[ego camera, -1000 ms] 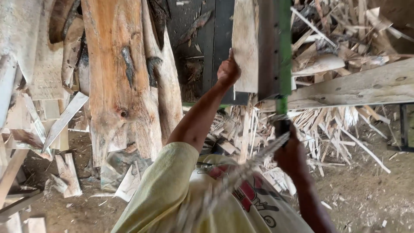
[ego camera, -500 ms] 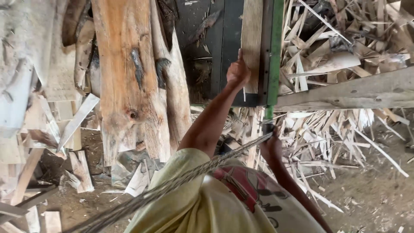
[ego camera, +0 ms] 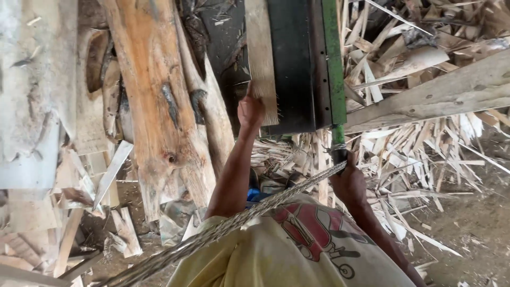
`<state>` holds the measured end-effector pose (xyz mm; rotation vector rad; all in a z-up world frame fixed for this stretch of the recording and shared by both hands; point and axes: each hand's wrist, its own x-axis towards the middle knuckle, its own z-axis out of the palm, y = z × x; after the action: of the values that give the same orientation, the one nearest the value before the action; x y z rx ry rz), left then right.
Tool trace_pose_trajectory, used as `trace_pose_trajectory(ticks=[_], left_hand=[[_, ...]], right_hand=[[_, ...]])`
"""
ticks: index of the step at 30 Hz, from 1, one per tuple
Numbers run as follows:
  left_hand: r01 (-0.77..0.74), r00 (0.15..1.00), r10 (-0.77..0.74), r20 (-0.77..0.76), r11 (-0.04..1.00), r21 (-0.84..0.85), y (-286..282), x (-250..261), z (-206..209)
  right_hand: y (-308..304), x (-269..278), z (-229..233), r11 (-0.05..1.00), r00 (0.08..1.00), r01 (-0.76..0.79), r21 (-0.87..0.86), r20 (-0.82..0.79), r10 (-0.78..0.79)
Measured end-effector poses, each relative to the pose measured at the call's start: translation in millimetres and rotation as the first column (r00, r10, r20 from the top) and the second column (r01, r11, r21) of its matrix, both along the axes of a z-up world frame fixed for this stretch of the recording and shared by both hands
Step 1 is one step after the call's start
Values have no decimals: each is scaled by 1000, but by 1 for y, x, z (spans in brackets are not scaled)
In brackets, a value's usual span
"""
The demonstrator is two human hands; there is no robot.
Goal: Cutting wood pieces using a manual lever-operated guillotine cutter.
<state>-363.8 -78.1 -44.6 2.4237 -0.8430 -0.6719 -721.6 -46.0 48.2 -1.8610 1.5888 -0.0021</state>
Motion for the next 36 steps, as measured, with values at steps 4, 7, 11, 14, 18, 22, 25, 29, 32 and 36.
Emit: trace_pose_trajectory(ticks=[4,7,11,14,18,22,25,29,32,36], left_hand=[[9,969,-2,248,1000,-26,9,-24,27],[19,917,-47,397,997,76,7,-43,68],[47,959,-88,268,986,157,-1,-38,43],[51,955,-67,289,997,62,2,-29,35],[-36,981,23,-192,997,-64,4,-27,74],[-153,958,-1,-287,843,-516,-24,-28,-80],[-18,970,-167,-176,676,-736,-36,-44,-77],[12,949,-78,-306,977,-212,-42,-55,-12],[135,958,-156,-239,986,-101,-58,-55,-15],[241,961,-243,-133,970,-33,-82,-55,-34]], right_hand=[[3,-2,4,998,999,-9,-65,46,12],[4,-5,9,998,993,-11,-63,117,18],[3,-9,15,998,981,-20,-59,190,30],[2,-6,27,998,979,-9,-55,205,20],[1,-4,45,1000,982,19,-13,188,-16],[-1,-4,62,1000,974,21,13,224,-23],[-1,-5,73,1000,971,7,2,240,-7],[-3,4,101,994,964,22,108,263,-50],[-4,7,109,984,967,42,172,241,-83],[-2,5,102,983,974,54,173,207,-90]])
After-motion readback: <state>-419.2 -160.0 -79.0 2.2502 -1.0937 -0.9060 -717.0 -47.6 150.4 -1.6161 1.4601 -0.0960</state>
